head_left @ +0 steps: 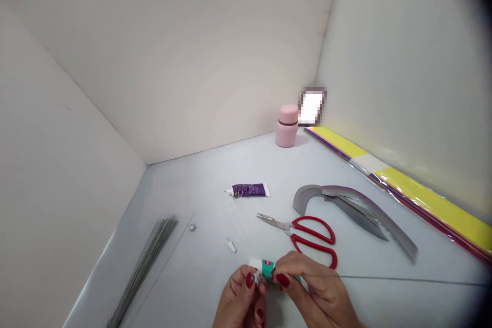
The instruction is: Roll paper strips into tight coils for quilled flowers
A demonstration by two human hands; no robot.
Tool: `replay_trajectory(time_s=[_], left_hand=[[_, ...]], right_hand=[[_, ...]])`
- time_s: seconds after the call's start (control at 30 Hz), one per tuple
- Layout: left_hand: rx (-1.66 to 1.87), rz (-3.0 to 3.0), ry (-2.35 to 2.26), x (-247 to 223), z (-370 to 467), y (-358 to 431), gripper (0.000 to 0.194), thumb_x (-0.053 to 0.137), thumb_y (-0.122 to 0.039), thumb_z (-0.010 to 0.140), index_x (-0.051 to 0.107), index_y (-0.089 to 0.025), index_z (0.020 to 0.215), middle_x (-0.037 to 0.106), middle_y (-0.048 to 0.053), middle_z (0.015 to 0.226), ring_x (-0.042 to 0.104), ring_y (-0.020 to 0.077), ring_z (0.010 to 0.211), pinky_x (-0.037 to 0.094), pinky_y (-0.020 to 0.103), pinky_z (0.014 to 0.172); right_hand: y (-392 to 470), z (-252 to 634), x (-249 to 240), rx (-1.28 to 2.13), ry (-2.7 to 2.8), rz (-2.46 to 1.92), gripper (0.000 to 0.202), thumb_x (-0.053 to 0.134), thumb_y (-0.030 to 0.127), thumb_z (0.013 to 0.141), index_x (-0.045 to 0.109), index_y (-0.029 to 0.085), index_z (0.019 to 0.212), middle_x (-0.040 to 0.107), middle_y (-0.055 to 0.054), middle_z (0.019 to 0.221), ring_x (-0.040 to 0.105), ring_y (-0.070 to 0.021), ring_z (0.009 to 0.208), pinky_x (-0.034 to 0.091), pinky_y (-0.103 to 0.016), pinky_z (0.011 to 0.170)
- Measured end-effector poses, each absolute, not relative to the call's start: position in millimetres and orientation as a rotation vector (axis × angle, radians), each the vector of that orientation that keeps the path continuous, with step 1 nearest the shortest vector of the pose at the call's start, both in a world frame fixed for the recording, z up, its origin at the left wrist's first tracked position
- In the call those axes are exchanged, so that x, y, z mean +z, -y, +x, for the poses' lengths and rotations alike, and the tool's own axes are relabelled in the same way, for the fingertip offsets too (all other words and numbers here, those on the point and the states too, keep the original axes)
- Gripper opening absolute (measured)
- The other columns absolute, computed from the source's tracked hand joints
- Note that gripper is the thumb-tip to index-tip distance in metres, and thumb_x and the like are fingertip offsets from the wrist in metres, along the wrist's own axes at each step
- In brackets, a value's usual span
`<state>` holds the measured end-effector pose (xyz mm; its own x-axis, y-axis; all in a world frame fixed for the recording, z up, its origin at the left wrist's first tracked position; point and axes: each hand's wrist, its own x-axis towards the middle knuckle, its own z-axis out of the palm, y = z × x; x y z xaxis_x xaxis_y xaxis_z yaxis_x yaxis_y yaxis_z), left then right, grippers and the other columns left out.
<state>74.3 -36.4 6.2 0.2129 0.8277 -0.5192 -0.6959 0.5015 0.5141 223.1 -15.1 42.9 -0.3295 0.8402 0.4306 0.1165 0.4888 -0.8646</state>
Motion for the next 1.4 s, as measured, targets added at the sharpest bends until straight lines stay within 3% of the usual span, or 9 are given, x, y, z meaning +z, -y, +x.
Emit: replay_trajectory(time_s=[0.27, 1.13, 1.4], left_hand=[[1.047, 0.179, -0.872, 14.5, 76.8, 36.6, 0.034, 0.081, -0.043, 0.041, 0.062, -0.014, 0.046, 0.052, -0.007, 0.027, 0.04, -0.0007, 0.022, 0.023, 0.009, 0.028], [0.977, 0.236, -0.976, 17.0, 79.9, 37.9, 0.041, 0.078, -0.05, 0.037, 0.061, -0.014, 0.044, 0.049, -0.006, 0.024, 0.037, -0.0003, 0.021, 0.021, 0.01, 0.029], [1.014, 0.252, -0.991, 19.7, 81.8, 37.9, 0.042, 0.08, -0.05, 0.038, 0.06, -0.014, 0.046, 0.051, -0.005, 0.026, 0.039, 0.0005, 0.022, 0.023, 0.011, 0.029]], right_hand=[[12.7, 222.0, 49.9, 0.751, 1.899, -0.736, 0.016, 0.049, 0.007, 0.083, 0.061, 0.018, 0.083, 0.067, -0.005, 0.068, 0.061, -0.016, 0.062, 0.05, -0.024, 0.059], [11.4, 218.8, 42.1, 0.768, 1.896, -0.736, 0.021, 0.044, 0.017, 0.089, 0.059, 0.017, 0.074, 0.063, -0.003, 0.06, 0.058, -0.0127, 0.055, 0.044, -0.02, 0.055], [14.0, 220.6, 33.7, 0.991, 1.848, -0.835, 0.02, 0.046, 0.016, 0.087, 0.06, 0.018, 0.074, 0.063, -0.003, 0.064, 0.059, -0.0127, 0.058, 0.045, -0.019, 0.057]])
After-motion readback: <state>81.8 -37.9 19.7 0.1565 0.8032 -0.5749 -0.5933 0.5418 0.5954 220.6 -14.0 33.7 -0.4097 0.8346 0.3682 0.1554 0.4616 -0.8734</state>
